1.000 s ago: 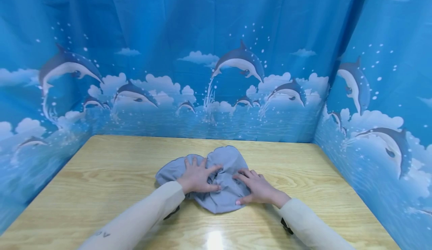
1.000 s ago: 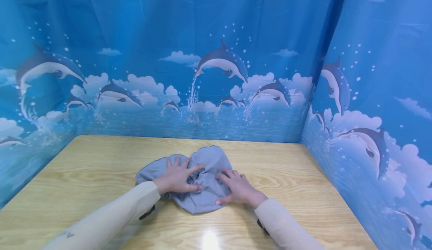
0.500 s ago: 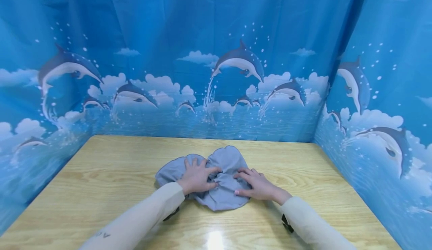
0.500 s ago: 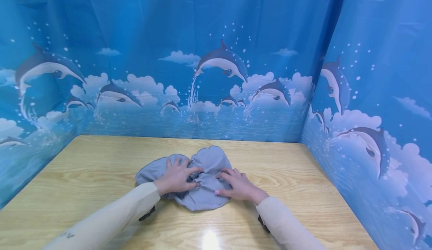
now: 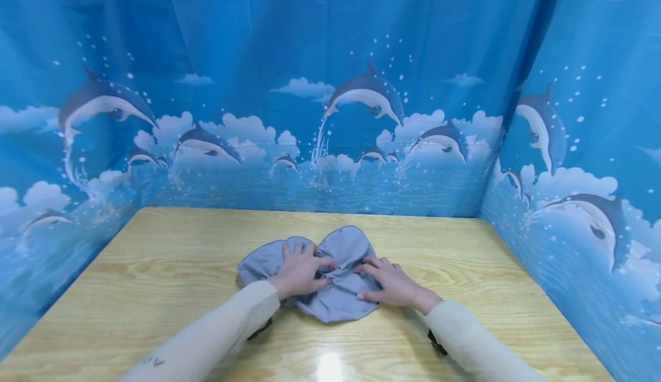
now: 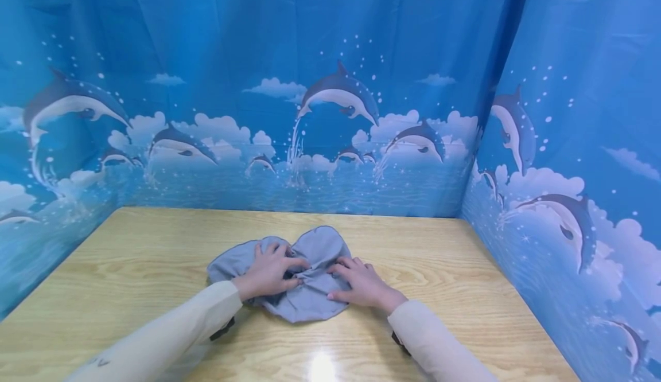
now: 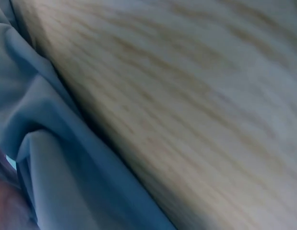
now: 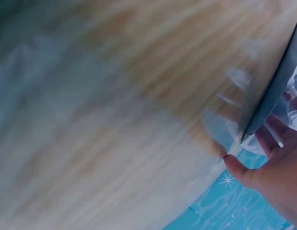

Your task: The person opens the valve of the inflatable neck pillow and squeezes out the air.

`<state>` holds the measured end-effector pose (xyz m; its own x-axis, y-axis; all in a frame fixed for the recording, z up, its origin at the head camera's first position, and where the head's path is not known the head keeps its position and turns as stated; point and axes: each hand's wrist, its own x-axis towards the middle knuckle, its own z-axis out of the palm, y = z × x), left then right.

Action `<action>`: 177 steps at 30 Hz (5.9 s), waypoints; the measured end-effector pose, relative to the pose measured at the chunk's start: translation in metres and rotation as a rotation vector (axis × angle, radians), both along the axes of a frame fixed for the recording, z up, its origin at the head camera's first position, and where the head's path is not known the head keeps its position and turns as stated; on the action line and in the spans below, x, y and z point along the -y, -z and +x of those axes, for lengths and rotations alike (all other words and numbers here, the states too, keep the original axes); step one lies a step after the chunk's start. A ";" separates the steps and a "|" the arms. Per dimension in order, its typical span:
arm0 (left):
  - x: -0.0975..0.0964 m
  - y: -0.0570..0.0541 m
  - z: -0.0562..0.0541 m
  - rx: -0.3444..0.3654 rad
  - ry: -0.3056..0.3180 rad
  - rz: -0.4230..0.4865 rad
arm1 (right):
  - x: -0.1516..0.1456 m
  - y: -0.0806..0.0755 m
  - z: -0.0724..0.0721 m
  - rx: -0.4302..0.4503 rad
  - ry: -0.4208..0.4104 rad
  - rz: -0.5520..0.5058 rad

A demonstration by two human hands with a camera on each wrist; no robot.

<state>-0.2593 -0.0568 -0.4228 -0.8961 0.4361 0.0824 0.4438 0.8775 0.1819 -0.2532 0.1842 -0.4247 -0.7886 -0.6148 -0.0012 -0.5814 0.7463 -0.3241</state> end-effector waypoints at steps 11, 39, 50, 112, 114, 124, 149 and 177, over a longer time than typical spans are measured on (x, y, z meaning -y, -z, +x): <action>0.004 0.001 -0.003 0.035 -0.006 0.000 | -0.001 0.001 0.000 0.024 0.001 0.008; 0.010 0.004 -0.016 -0.003 0.086 -0.078 | 0.002 -0.003 -0.001 0.051 -0.012 0.019; 0.010 0.003 -0.015 -0.009 0.110 -0.011 | 0.001 0.000 -0.005 0.032 -0.038 0.017; -0.003 -0.003 -0.023 0.003 0.089 -0.087 | 0.000 0.001 -0.011 0.006 -0.082 0.019; -0.003 -0.003 -0.023 -0.005 0.098 -0.093 | 0.000 0.001 -0.011 0.006 -0.079 0.015; -0.001 -0.003 -0.023 0.045 0.111 -0.136 | 0.002 0.004 -0.011 -0.040 -0.081 0.040; 0.000 0.002 -0.023 0.030 0.153 -0.190 | 0.006 -0.001 -0.011 -0.005 -0.074 0.020; 0.002 -0.012 -0.012 0.167 0.151 -0.168 | 0.006 0.001 -0.012 -0.053 -0.067 0.027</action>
